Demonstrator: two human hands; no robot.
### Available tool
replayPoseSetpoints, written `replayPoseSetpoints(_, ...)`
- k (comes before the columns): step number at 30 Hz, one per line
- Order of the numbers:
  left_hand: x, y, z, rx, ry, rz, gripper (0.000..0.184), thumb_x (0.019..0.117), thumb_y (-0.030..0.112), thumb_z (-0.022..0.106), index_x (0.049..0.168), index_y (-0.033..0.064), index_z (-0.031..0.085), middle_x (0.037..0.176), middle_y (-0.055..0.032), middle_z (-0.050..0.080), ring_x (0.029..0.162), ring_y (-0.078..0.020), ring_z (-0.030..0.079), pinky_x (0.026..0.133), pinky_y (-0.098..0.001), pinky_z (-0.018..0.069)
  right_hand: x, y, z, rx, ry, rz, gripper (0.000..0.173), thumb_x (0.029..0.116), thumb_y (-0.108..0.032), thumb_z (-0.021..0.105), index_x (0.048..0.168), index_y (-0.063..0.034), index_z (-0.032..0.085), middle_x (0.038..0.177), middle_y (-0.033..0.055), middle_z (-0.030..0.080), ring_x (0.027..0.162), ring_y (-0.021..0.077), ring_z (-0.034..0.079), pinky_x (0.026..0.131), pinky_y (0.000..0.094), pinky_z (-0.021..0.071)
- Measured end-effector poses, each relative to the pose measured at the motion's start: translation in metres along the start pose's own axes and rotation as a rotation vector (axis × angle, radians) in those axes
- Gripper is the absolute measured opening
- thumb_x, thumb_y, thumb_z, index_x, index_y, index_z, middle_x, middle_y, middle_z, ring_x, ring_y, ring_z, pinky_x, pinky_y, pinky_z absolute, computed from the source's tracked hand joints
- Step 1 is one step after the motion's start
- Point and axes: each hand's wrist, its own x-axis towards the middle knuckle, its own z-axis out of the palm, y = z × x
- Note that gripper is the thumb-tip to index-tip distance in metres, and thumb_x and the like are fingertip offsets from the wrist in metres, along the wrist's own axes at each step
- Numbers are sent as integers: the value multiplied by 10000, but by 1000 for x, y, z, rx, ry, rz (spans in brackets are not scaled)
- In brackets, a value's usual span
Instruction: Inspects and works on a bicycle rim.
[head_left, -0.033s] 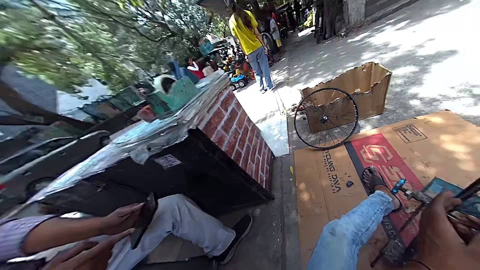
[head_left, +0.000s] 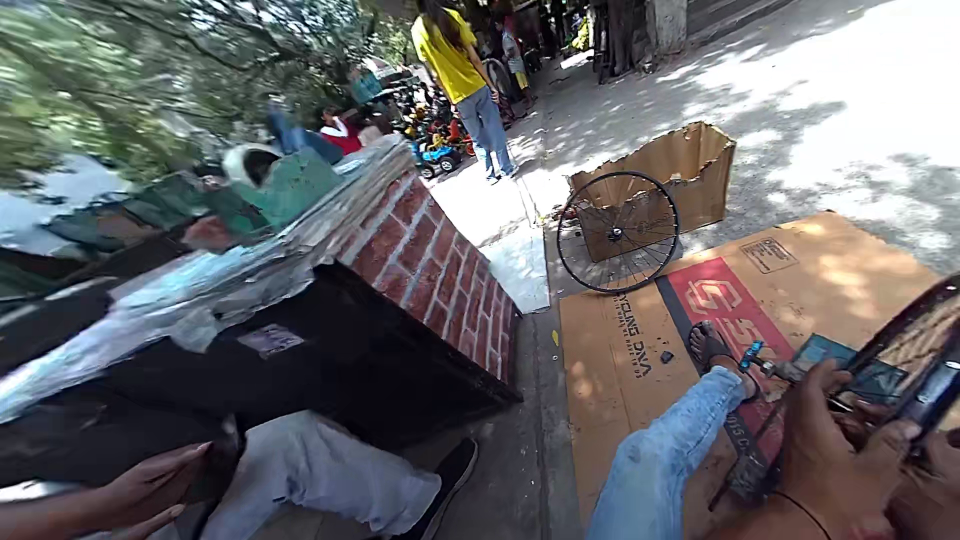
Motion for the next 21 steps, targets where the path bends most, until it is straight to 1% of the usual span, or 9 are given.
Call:
replayPoseSetpoints(2, -2, -14, 4, 10, -131, -47, 688, 948, 246, 701, 1522, 24, 392, 1375, -129, 612, 1209, -186, 619, 1020, -386, 530, 24, -59, -36, -209, -258, 296, 262, 825, -155, 604, 932, 65, 699, 828, 92, 716, 761, 94, 664, 756, 299, 541)
replayPoseSetpoints(4, -6, -20, 13, -26, -167, -53, 652, 946, 270, 703, 1510, 89, 431, 1341, -73, 633, 1191, -171, 630, 1001, -388, 553, 42, -52, -59, -33, -470, 310, 266, 728, -53, 679, 989, -4, 694, 853, 26, 702, 775, 54, 662, 734, 270, 568)
replayPoseSetpoints(8, -12, -13, 22, -51, -117, -22, 656, 903, 218, 698, 1459, -22, 444, 1286, -134, 634, 1137, -196, 637, 974, -369, 551, 50, -24, -76, 14, -787, 53, 276, 881, -85, 638, 1140, -6, 692, 1014, 89, 726, 934, 151, 692, 871, 393, 578)
replayPoseSetpoints(11, -7, -11, 20, -36, -82, -8, 651, 896, 200, 704, 1444, -33, 442, 1287, -124, 637, 1131, -174, 636, 974, -340, 542, 32, -33, -60, -210, -545, 15, 237, 873, -109, 658, 1058, 33, 700, 929, 162, 727, 868, 299, 718, 786, 521, 574)
replayPoseSetpoints(13, -5, -11, 16, -25, -82, 10, 611, 910, 179, 707, 1431, -21, 458, 1286, -104, 629, 1129, -155, 636, 974, -320, 548, 18, -36, -44, -282, -316, -24, 210, 859, -128, 662, 999, 24, 699, 839, 137, 714, 772, 267, 711, 714, 464, 580)
replayPoseSetpoints(15, -4, -13, 13, -18, -91, 28, 578, 918, 170, 699, 1421, 5, 468, 1301, -84, 622, 1133, -142, 635, 969, -304, 551, 16, -29, -39, -163, -292, -29, 172, 856, -87, 675, 992, 12, 707, 844, 119, 714, 789, 226, 708, 728, 432, 591)
replayPoseSetpoints(17, -3, -13, 11, -26, -119, 32, 572, 934, 167, 688, 1428, 5, 449, 1316, -80, 618, 1149, -132, 636, 981, -296, 548, 28, -30, -52, 54, -494, 105, 133, 850, -22, 692, 971, 32, 701, 850, 117, 699, 803, 178, 683, 740, 389, 571)
replayPoseSetpoints(19, -8, -11, 14, -44, -153, 21, 553, 946, 175, 683, 1424, 4, 464, 1280, -58, 639, 1116, -108, 657, 950, -274, 569, 45, -21, -75, 379, -750, 224, 222, 854, 15, 688, 1067, 70, 663, 936, 92, 691, 855, 75, 659, 789, 268, 570)
replayPoseSetpoints(21, -12, -10, 17, -64, -183, 9, 509, 957, 186, 671, 1402, 9, 498, 1214, -31, 658, 1055, -88, 670, 904, -253, 584, 59, -5, -91, 655, -940, 280, 340, 853, -68, 637, 1160, 76, 616, 1038, 47, 674, 942, 26, 631, 863, 239, 541)
